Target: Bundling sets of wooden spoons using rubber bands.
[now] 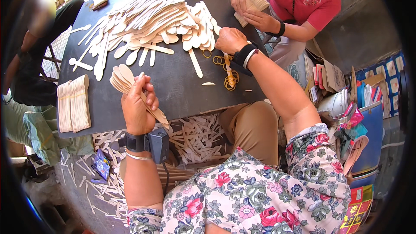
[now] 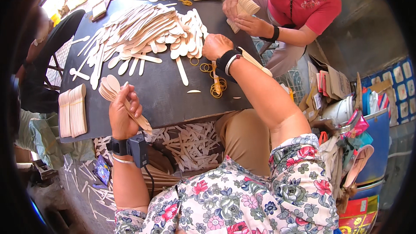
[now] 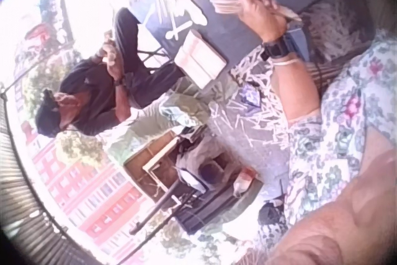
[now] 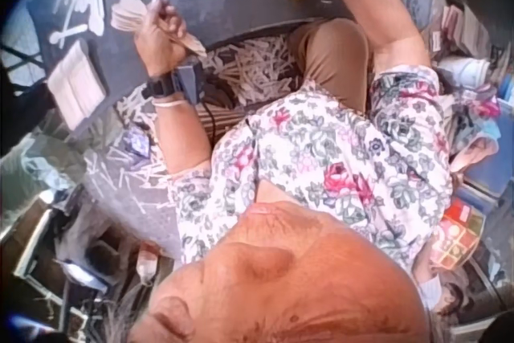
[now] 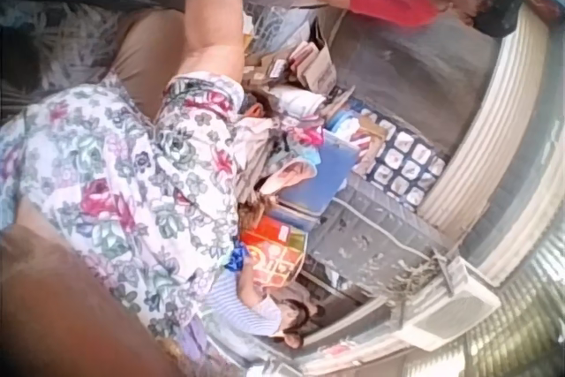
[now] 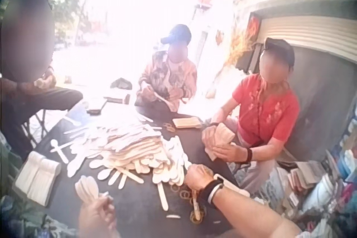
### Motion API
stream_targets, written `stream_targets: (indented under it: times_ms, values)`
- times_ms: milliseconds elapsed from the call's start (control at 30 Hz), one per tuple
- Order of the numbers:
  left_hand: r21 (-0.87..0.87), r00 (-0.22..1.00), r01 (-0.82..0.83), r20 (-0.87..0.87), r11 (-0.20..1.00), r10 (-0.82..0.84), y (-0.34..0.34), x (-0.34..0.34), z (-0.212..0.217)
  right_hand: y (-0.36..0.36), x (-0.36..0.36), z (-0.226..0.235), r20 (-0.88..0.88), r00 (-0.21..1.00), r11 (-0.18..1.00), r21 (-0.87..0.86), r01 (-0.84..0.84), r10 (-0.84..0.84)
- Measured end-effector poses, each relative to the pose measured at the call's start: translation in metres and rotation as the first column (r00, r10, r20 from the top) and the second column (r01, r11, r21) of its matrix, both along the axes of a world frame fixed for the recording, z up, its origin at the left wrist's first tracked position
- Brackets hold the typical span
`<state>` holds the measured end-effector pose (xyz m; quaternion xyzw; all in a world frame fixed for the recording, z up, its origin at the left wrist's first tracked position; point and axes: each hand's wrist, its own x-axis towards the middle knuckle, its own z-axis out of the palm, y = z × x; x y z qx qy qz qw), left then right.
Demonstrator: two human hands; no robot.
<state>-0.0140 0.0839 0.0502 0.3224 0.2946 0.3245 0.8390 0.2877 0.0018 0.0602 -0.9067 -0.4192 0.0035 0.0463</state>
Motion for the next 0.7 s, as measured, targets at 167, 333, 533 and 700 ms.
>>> stream_targets:
  times_ms: [167,333,533,700]
  values:
    - [-0.014,1.0,0.0,0.002,1.0,0.0,0.002,0.002,-0.002,0.013,0.027,0.009,-0.309,0.931,0.968,-0.214,0.133,-0.196]
    - [-0.007,1.0,0.006,-0.017,1.0,-0.006,0.002,0.001,-0.005,0.013,0.022,0.015,-0.334,0.919,0.954,-0.277,0.117,-0.21]
    - [-0.003,0.999,0.017,-0.051,1.0,-0.018,0.0,0.002,-0.003,0.016,0.009,0.025,-0.246,0.949,0.955,-0.267,0.128,-0.196]
    - [0.015,0.998,0.034,-0.05,0.999,-0.033,0.0,0.004,-0.004,0.008,0.013,0.027,-0.334,0.895,0.951,-0.197,0.24,-0.295]
